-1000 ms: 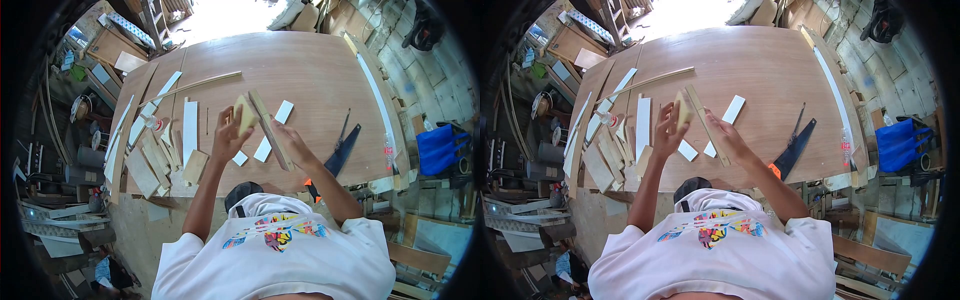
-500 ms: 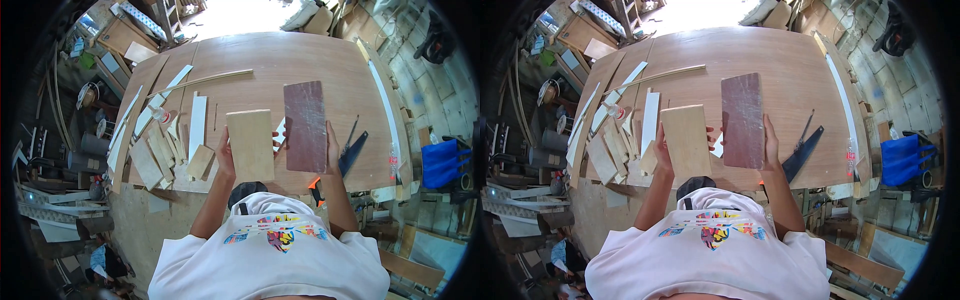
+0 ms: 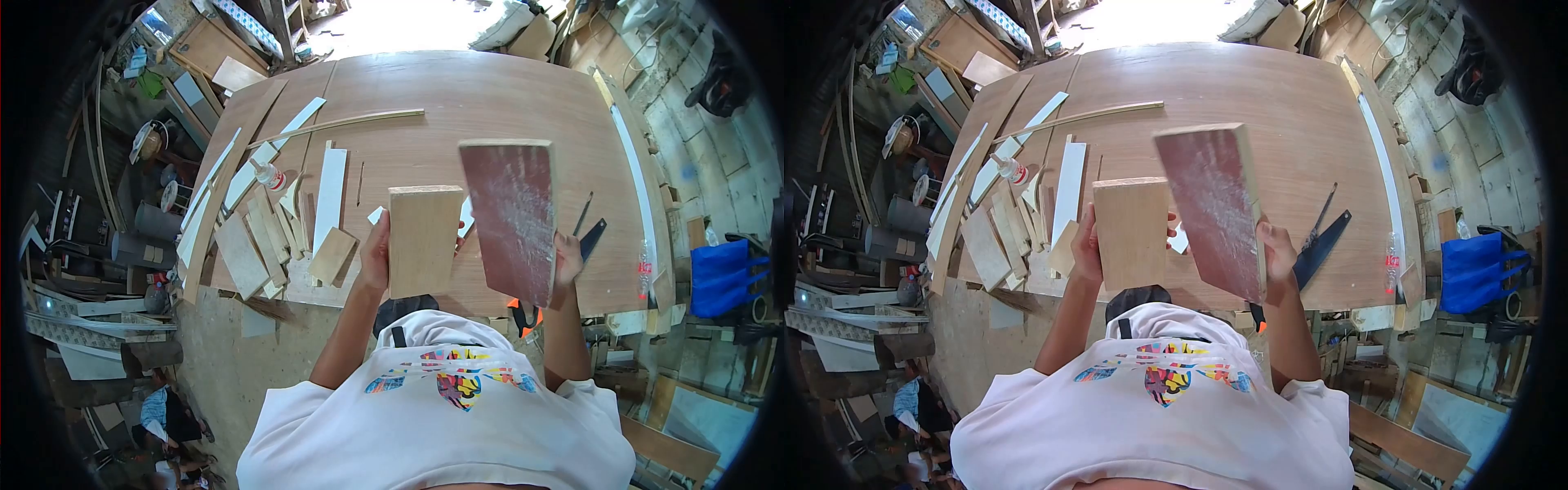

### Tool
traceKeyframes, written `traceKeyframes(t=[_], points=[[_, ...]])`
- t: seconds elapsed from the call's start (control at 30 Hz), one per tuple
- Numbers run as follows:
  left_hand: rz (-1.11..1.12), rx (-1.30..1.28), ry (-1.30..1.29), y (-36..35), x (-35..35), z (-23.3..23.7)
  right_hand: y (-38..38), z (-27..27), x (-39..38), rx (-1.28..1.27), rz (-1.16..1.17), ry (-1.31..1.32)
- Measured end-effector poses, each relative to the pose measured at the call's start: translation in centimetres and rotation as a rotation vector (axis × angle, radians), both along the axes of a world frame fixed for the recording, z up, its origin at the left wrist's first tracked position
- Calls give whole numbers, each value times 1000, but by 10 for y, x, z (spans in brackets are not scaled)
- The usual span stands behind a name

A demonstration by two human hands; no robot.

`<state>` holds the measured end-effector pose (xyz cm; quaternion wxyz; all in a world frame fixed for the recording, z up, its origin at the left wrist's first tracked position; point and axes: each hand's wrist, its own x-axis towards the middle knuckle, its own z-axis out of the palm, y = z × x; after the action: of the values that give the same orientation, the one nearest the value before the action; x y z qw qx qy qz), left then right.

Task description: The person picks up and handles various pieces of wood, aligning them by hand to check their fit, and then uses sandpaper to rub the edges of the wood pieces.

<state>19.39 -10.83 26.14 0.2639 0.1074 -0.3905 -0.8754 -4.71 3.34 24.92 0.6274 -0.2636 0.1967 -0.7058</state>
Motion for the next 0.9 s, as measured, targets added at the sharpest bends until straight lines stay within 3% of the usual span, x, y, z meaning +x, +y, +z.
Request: traceKeyframes(t=[0.07,0.13,0.27,0.43,0.5,0.6,0.7,0.83,0.9], points=[[19,-54,-67,1,6,-6,0,5,4,-28,57,-21],[352,-155,-488,1,10,-23,0,5,8,-55,118,-39],[288,-155,-429,3,10,-24,-1,-11,10,-62,126,-78],[120,-407,-423,-9,16,-39,-7,-21,9,-21,103,-228],[126,-390,-436,-4,13,-23,-7,-1,16,83,-17,-56],[134,-390,-459,-1,11,-14,-5,8,27,234,-170,-50],[150,-453,-457,-2,10,-12,-5,-18,13,114,-113,-57],[312,-483,-367,0,1,-19,-14,29,38,190,-187,-108],[344,-594,-409,-7,3,-28,-23,49,41,-61,-26,-18]])
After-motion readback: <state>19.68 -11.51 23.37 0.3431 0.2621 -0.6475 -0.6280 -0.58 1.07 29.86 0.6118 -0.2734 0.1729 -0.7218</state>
